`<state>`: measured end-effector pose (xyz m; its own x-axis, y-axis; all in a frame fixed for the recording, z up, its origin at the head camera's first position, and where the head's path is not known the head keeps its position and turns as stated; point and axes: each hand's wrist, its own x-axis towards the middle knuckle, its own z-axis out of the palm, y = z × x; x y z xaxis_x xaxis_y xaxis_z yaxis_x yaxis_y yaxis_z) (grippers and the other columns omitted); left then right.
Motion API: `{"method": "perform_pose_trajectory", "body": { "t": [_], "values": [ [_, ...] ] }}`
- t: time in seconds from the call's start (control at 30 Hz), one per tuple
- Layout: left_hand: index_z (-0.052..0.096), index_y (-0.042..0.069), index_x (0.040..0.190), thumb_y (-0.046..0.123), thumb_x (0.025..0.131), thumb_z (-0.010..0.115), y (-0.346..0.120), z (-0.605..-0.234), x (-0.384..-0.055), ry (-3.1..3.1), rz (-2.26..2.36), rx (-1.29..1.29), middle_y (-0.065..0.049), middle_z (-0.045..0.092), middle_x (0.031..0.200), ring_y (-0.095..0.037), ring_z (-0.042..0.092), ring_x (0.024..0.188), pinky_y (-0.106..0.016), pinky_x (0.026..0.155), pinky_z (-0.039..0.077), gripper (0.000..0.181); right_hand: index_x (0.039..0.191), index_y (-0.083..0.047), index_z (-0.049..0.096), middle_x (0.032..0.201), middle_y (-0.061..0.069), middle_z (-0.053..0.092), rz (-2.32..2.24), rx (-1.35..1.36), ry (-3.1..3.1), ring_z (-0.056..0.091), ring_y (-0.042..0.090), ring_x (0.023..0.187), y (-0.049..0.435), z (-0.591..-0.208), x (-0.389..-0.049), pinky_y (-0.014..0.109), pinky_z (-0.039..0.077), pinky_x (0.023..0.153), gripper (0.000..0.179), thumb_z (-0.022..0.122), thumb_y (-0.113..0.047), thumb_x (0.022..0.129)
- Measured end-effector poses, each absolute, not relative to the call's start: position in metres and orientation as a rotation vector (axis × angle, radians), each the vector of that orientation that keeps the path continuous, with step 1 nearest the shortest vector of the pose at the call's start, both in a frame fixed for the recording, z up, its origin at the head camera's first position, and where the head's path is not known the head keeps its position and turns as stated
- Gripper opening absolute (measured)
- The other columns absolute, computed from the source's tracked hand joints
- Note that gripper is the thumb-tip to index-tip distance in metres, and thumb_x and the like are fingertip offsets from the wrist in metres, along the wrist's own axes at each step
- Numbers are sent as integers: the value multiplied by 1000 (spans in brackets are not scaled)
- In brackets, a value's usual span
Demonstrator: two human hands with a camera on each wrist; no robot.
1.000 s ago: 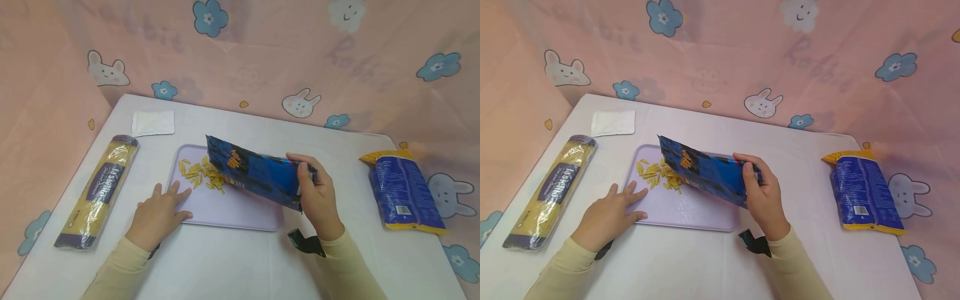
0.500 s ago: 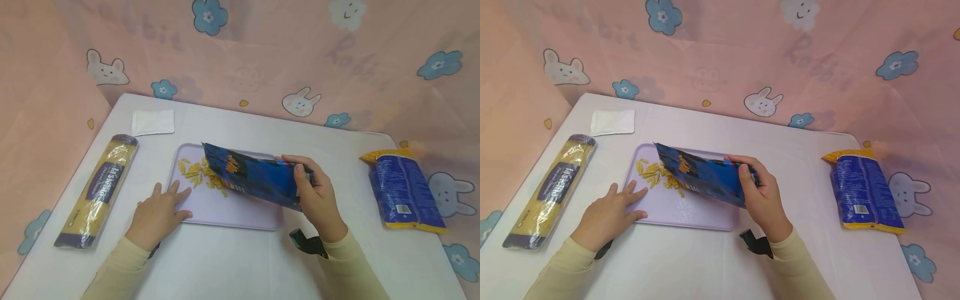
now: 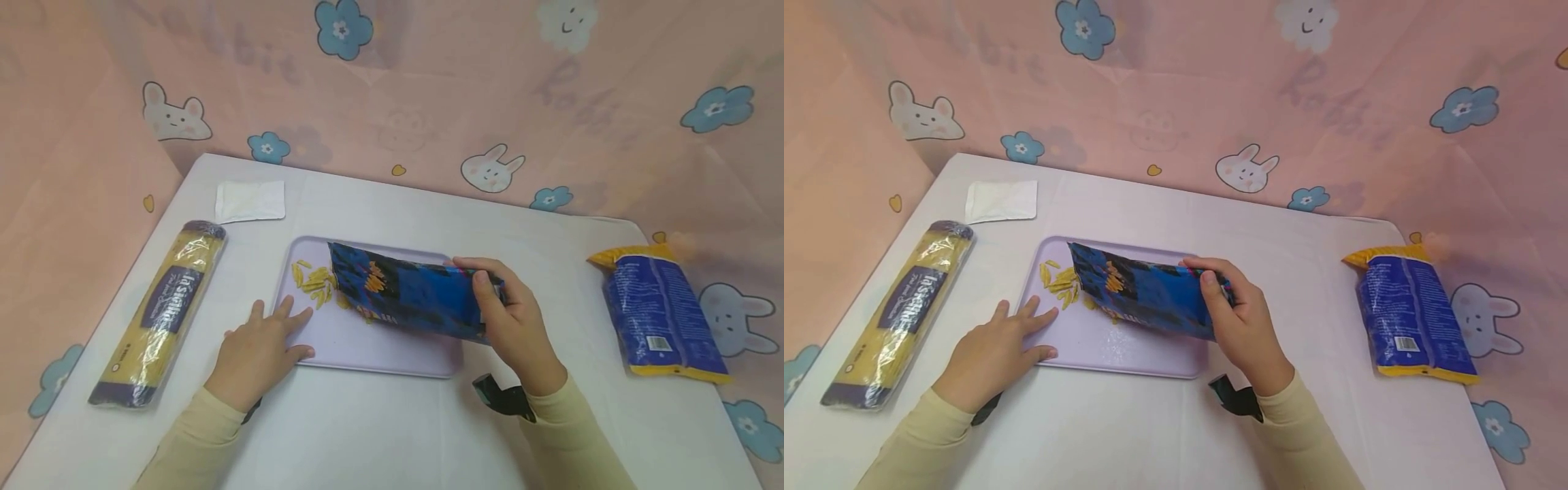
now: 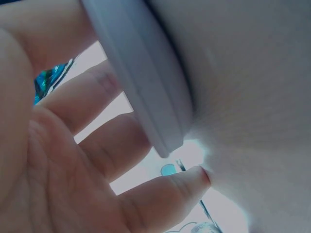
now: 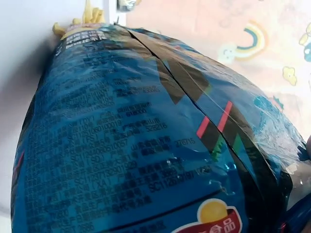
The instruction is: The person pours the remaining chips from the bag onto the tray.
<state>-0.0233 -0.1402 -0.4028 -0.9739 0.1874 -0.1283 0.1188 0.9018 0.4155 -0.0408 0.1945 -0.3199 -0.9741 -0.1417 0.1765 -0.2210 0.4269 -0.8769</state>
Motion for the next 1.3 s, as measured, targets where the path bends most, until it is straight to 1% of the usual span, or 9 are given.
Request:
{"method": "perform_pose_trajectory", "body": {
  "t": [0.2,0.3,0.43,0.47,0.57,0.67,0.9,1.1,1.3],
  "values": [
    [70,16,143,34,87,88,-141,-403,-23,2910,614,248,-22,53,155,-60,46,137,-86,79,45,61,138,-5,66,137,5,71,1590,402,-2432,59,26,131,194,-300,-33,42,52,100,34,41,-13,116],
    [70,16,142,34,87,88,-141,-404,-23,2915,616,254,-22,53,155,-60,46,137,-86,79,45,61,138,-8,67,139,2,69,1538,451,-2504,61,24,127,194,-300,-34,36,53,98,34,42,-13,115],
    [70,16,142,35,88,87,-141,-404,-23,2916,620,253,-22,52,155,-61,44,138,-88,80,43,61,138,-13,68,139,-5,68,1468,473,-2615,60,18,127,194,-308,-39,40,50,101,32,46,-15,115],
    [70,16,143,35,88,87,-141,-404,-23,2918,617,255,-22,53,155,-61,44,138,-88,80,43,61,138,-13,68,139,-4,69,1469,472,-2614,60,18,128,194,-309,-40,36,49,101,32,46,-15,115],
    [70,17,143,35,88,87,-141,-404,-23,2925,607,260,-22,53,155,-61,45,138,-87,79,44,61,138,-12,68,137,-4,70,1492,462,-2599,59,18,130,194,-310,-40,36,49,101,31,46,-14,115],
    [70,17,143,35,87,88,-141,-404,-24,2918,606,248,-22,53,155,-61,44,138,-88,80,43,61,137,-12,68,137,-4,70,1493,481,-2600,59,18,130,193,-306,-39,30,48,100,32,46,-13,115],
    [70,17,143,36,87,88,-142,-404,-24,2923,601,257,-21,53,155,-57,48,135,-84,77,47,61,136,-6,69,136,7,71,1470,517,-2482,64,24,125,195,-294,-32,28,53,95,33,45,-6,113],
    [70,17,142,36,87,88,-141,-402,-23,2925,618,250,-21,53,155,-59,47,136,-85,78,46,61,135,-14,70,138,-1,70,1416,572,-2623,60,12,130,193,-309,-40,21,46,104,31,50,-8,113],
    [69,17,143,36,87,88,-140,-402,-23,2909,618,239,-21,52,156,-60,44,139,-88,80,43,61,135,-13,70,137,-1,71,1422,553,-2612,61,14,130,194,-308,-40,22,47,103,31,49,-8,113]
  ]
}}
